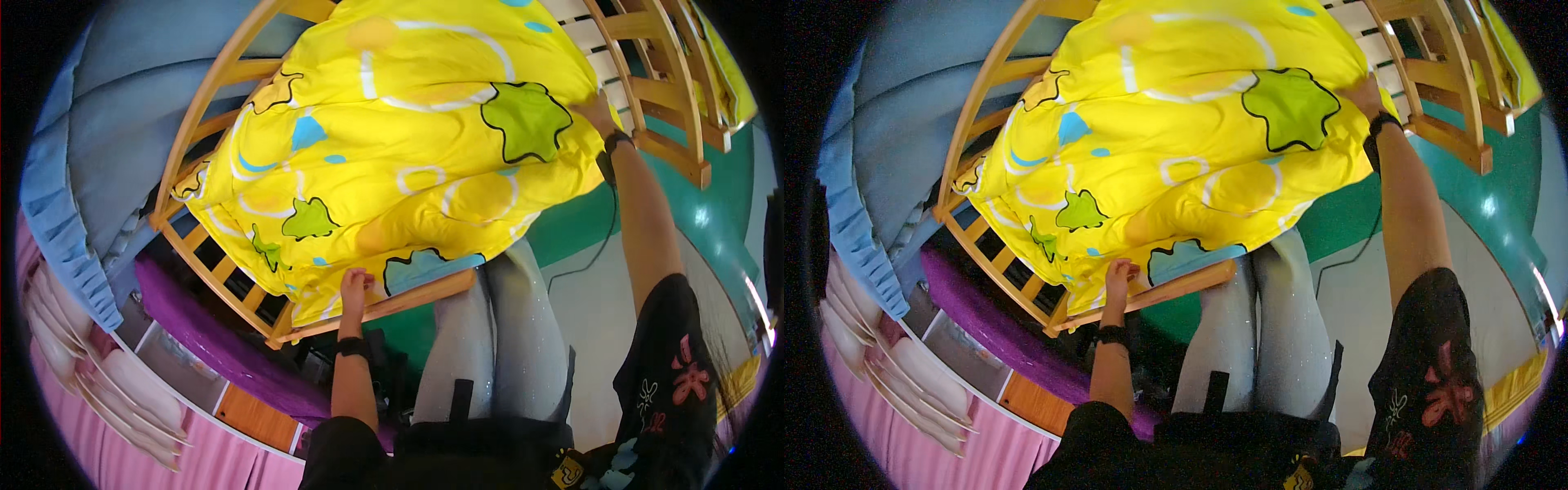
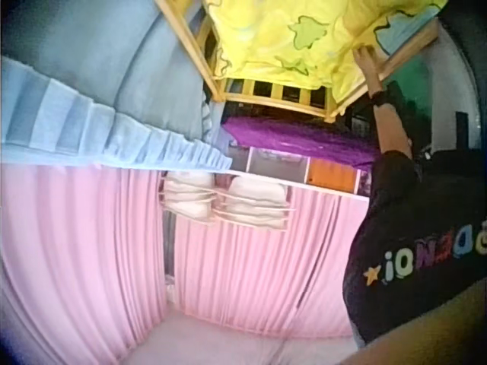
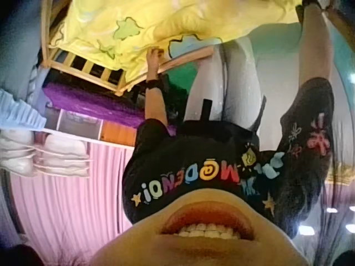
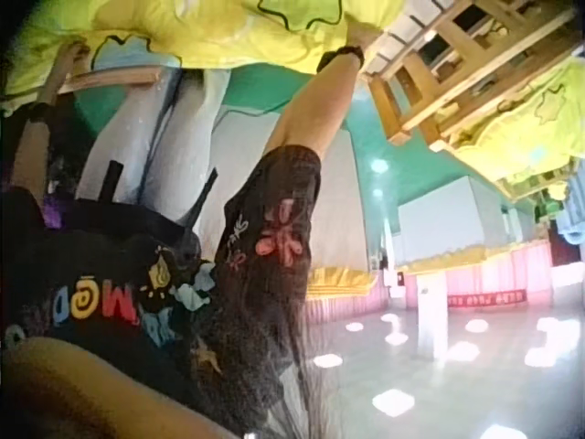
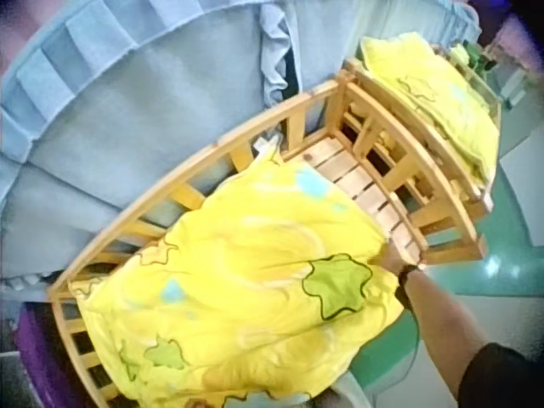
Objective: Organizing pillows and spreading blankets on small beds in a nursery room.
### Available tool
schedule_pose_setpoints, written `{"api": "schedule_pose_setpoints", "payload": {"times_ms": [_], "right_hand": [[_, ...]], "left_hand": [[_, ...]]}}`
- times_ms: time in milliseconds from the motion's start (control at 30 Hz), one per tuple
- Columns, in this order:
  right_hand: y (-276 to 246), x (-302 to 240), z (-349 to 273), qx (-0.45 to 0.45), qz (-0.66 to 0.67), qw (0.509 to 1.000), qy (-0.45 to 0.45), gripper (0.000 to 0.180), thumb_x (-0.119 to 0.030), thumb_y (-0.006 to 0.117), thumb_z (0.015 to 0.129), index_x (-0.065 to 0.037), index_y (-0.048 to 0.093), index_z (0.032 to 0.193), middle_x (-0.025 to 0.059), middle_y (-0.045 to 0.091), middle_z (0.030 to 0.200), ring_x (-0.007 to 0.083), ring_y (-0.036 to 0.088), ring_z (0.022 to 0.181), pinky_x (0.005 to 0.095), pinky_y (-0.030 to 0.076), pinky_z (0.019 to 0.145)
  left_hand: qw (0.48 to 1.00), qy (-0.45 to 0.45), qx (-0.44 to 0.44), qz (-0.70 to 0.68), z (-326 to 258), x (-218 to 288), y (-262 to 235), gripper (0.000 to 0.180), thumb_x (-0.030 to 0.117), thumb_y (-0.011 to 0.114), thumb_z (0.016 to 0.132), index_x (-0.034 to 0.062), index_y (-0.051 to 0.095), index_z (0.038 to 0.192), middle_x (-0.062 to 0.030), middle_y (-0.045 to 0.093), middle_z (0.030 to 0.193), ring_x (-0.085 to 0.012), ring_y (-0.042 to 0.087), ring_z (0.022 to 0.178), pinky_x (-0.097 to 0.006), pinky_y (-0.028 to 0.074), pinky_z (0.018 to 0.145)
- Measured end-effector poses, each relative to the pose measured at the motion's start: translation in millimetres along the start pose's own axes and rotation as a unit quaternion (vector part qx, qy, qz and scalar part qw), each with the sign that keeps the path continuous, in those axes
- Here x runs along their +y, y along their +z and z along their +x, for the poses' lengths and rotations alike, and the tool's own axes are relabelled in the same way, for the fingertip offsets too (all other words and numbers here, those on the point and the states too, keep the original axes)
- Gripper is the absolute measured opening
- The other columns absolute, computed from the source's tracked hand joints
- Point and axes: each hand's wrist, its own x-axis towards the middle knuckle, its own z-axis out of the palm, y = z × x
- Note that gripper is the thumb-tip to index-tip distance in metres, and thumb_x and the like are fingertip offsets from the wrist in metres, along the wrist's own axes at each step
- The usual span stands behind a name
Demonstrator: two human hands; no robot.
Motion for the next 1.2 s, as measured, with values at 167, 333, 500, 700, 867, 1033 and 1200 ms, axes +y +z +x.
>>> {"api": "schedule_pose_setpoints", "payload": {"times_ms": [167, 333, 500, 700, 867, 1033, 1200], "right_hand": [[-23.5, 46.9, 4.2, 0.010, -0.128, 0.992, 0.015, 0.047, -0.035, 0.062, 0.070, 0.003, 0.054, 0.096, 0.0202, 0.058, 0.093, 0.0321, 0.054, 0.089, 0.0373, 0.043, 0.078], [-32.1, 0.9, -31.4, -0.001, -0.035, 0.998, -0.053, 0.031, -0.028, 0.053, 0.074, 0.003, 0.056, 0.080, 0.0217, 0.057, 0.075, 0.0360, 0.055, 0.074, 0.0415, 0.044, 0.066], [-35.5, -118.7, -207.8, -0.169, 0.007, 0.885, -0.434, 0.013, -0.020, 0.058, 0.064, -0.007, 0.054, 0.063, 0.0119, 0.052, 0.061, 0.0296, 0.052, 0.061, 0.0394, 0.040, 0.053], [12.6, -255.4, -384.2, -0.366, 0.038, 0.763, -0.531, 0.021, -0.025, 0.054, 0.065, -0.004, 0.057, 0.059, 0.0152, 0.054, 0.060, 0.0324, 0.055, 0.059, 0.0429, 0.043, 0.054], [-4.2, -300.0, -399.0, -0.461, 0.054, 0.724, -0.510, 0.026, -0.027, 0.053, 0.067, -0.003, 0.059, 0.068, 0.0169, 0.057, 0.068, 0.0350, 0.057, 0.067, 0.0454, 0.044, 0.061], [-16.4, -253.9, -374.2, -0.471, 0.017, 0.739, -0.480, 0.024, -0.026, 0.054, 0.070, -0.004, 0.061, 0.079, 0.0144, 0.059, 0.074, 0.0317, 0.057, 0.071, 0.0420, 0.043, 0.063], [-10.2, -161.4, -255.4, -0.235, 0.449, 0.850, -0.144, 0.028, -0.034, 0.047, 0.083, -0.007, 0.056, 0.077, 0.0073, 0.057, 0.078, 0.0177, 0.054, 0.071, 0.0327, 0.044, 0.064]], "left_hand": [[0.988, 0.094, -0.058, 0.105, -1.9, 21.6, 58.9, 0.017, 0.008, 0.044, 0.082, -0.0007, 0.059, 0.080, -0.0076, 0.060, 0.078, -0.0147, 0.056, 0.075, -0.025, 0.044, 0.070], [0.987, 0.156, 0.009, 0.028, -10.8, 97.6, 104.6, 0.008, 0.005, 0.053, 0.079, 0.0000, 0.058, 0.081, -0.0064, 0.059, 0.084, -0.0147, 0.055, 0.081, -0.027, 0.043, 0.072], [0.885, 0.446, 0.031, 0.129, -48.6, 241.1, 123.0, 0.019, 0.005, 0.062, 0.074, 0.0014, 0.056, 0.092, -0.0061, 0.056, 0.091, -0.0184, 0.053, 0.089, -0.028, 0.041, 0.078], [0.965, 0.253, 0.067, 0.013, -45.0, 329.6, 148.4, 0.101, 0.018, 0.076, 0.061, 0.0060, 0.007, 0.133, -0.0207, 0.024, 0.130, -0.0331, 0.034, 0.117, -0.037, 0.037, 0.091], [0.914, 0.101, 0.052, 0.390, -26.8, 321.4, 151.0, 0.124, 0.030, 0.082, 0.046, 0.0106, -0.003, 0.134, -0.0243, 0.022, 0.131, -0.0421, 0.036, 0.113, -0.048, 0.037, 0.090], [0.817, 0.041, -0.066, 0.572, -16.1, 259.2, 175.6, 0.083, 0.027, 0.076, 0.056, 0.0068, 0.032, 0.124, -0.0208, 0.045, 0.117, -0.0392, 0.046, 0.104, -0.046, 0.042, 0.083], [0.907, 0.189, -0.004, 0.376, -27.8, 229.6, 198.4, 0.035, 0.014, 0.056, 0.071, 0.0035, 0.053, 0.104, -0.0231, 0.059, 0.089, -0.0380, 0.055, 0.087, -0.042, 0.044, 0.075]]}}
